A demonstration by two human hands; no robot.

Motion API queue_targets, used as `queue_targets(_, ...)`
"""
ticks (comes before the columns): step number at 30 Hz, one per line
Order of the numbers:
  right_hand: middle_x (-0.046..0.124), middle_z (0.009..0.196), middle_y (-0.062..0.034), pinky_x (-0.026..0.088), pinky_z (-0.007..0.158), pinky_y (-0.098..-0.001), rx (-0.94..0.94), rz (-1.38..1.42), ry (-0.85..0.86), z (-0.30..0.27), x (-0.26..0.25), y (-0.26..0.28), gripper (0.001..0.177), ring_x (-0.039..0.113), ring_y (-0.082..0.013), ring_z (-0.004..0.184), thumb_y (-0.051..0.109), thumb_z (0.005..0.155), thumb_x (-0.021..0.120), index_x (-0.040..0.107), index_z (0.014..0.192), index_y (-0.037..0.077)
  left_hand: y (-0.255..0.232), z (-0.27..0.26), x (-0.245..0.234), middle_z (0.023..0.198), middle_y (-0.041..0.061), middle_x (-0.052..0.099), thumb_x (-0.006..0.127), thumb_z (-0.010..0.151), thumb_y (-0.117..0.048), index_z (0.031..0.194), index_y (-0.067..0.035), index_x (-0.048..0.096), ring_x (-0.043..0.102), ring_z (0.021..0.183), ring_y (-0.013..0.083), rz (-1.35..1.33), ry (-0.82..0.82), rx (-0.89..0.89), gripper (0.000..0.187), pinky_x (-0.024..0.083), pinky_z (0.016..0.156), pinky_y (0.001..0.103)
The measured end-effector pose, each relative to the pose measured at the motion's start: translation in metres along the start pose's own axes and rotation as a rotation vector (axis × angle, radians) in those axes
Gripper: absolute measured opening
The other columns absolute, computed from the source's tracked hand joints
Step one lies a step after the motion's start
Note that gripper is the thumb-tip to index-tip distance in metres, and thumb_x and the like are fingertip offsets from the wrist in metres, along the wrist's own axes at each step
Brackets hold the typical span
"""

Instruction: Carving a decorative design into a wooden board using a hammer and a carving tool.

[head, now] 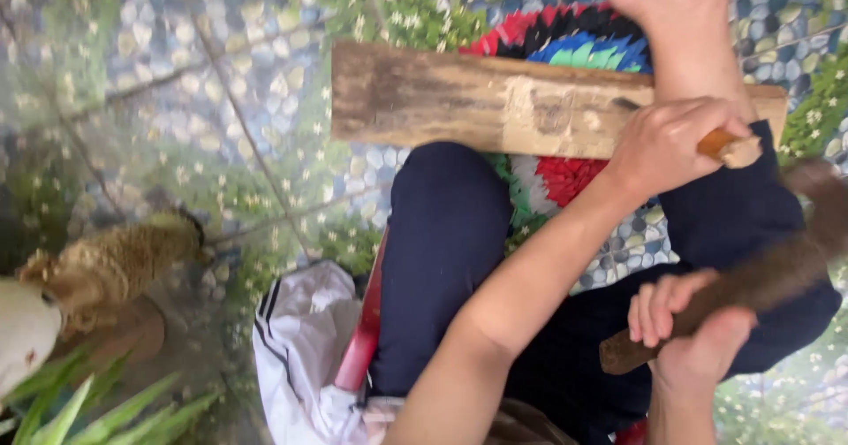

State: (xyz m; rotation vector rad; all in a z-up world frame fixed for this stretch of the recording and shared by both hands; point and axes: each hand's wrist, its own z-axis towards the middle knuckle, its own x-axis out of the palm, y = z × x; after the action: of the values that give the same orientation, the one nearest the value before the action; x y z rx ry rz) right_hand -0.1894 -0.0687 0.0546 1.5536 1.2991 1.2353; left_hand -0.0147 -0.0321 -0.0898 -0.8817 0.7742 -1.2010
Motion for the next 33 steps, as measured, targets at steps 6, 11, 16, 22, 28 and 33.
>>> queue_targets(6, 0.034, 0.053, 0.0048, 0.03, 0.035, -0.0228, -0.034, -0.098, 0.028, 0.003, 0.002, -0.006, 0.06, 0.032, -0.0075, 0.037, 0.071, 0.101, 0.059, 0.049, 0.083, 0.015, -0.006, 0.004, -0.006, 0.085, -0.014, 0.068, 0.072, 0.084, -0.012, 0.089, -0.024, 0.061, 0.072, 0.076, 0.0126, -0.015, -0.024, 0.034, 0.017, 0.057, 0.06, 0.036)
queue_targets(11, 0.037, 0.053, 0.0026, 0.033, 0.034, -0.0231, -0.058, -0.167, -0.035, 0.005, 0.004, -0.009, 0.062, 0.035, -0.0087, 0.036, 0.073, 0.098, 0.06, 0.05, 0.084, 0.014, -0.006, 0.006, -0.007, 0.086, -0.015, 0.068, 0.072, 0.079, -0.007, 0.091, -0.024, 0.06, 0.072, 0.079, 0.0138, -0.001, 0.017, 0.032, 0.024, 0.055, 0.06, 0.038)
queue_targets(16, 0.036, 0.053, 0.0038, 0.032, 0.035, -0.0229, -0.094, -0.168, -0.03, 0.004, 0.01, -0.011, 0.06, 0.035, -0.0076, 0.037, 0.071, 0.099, 0.061, 0.051, 0.085, 0.014, -0.001, 0.004, -0.006, 0.087, -0.011, 0.069, 0.07, 0.074, 0.004, 0.09, -0.019, 0.062, 0.072, 0.083, 0.0157, -0.017, -0.018, 0.051, 0.03, 0.057, 0.062, 0.038)
queue_targets(22, 0.037, 0.055, 0.004, 0.034, 0.035, -0.0227, -0.084, -0.184, 0.011, -0.002, 0.002, -0.015, 0.059, 0.036, -0.0079, 0.038, 0.07, 0.101, 0.058, 0.051, 0.086, 0.014, 0.002, -0.003, -0.003, 0.089, -0.011, 0.07, 0.076, 0.069, 0.007, 0.089, -0.018, 0.061, 0.072, 0.083, 0.0161, -0.018, 0.011, 0.014, 0.036, 0.057, 0.06, 0.038)
queue_targets(28, 0.034, 0.053, 0.0038, 0.031, 0.035, -0.0245, -0.005, -0.168, -0.039, -0.005, -0.001, -0.015, 0.062, 0.033, -0.0091, 0.037, 0.077, 0.096, 0.061, 0.05, 0.083, 0.017, 0.0, -0.001, -0.004, 0.091, -0.013, 0.072, 0.075, 0.073, 0.002, 0.09, -0.022, 0.065, 0.074, 0.084, 0.0153, -0.02, 0.018, -0.014, 0.031, 0.06, 0.065, 0.039)
queue_targets(33, 0.034, 0.053, 0.0041, 0.032, 0.036, -0.0241, -0.018, -0.143, -0.02, -0.009, -0.003, -0.017, 0.063, 0.032, -0.0084, 0.037, 0.078, 0.096, 0.06, 0.049, 0.084, 0.017, -0.002, -0.005, -0.002, 0.088, -0.013, 0.071, 0.078, 0.079, -0.015, 0.089, -0.022, 0.063, 0.074, 0.082, 0.0145, -0.023, 0.014, 0.009, 0.019, 0.059, 0.062, 0.041)
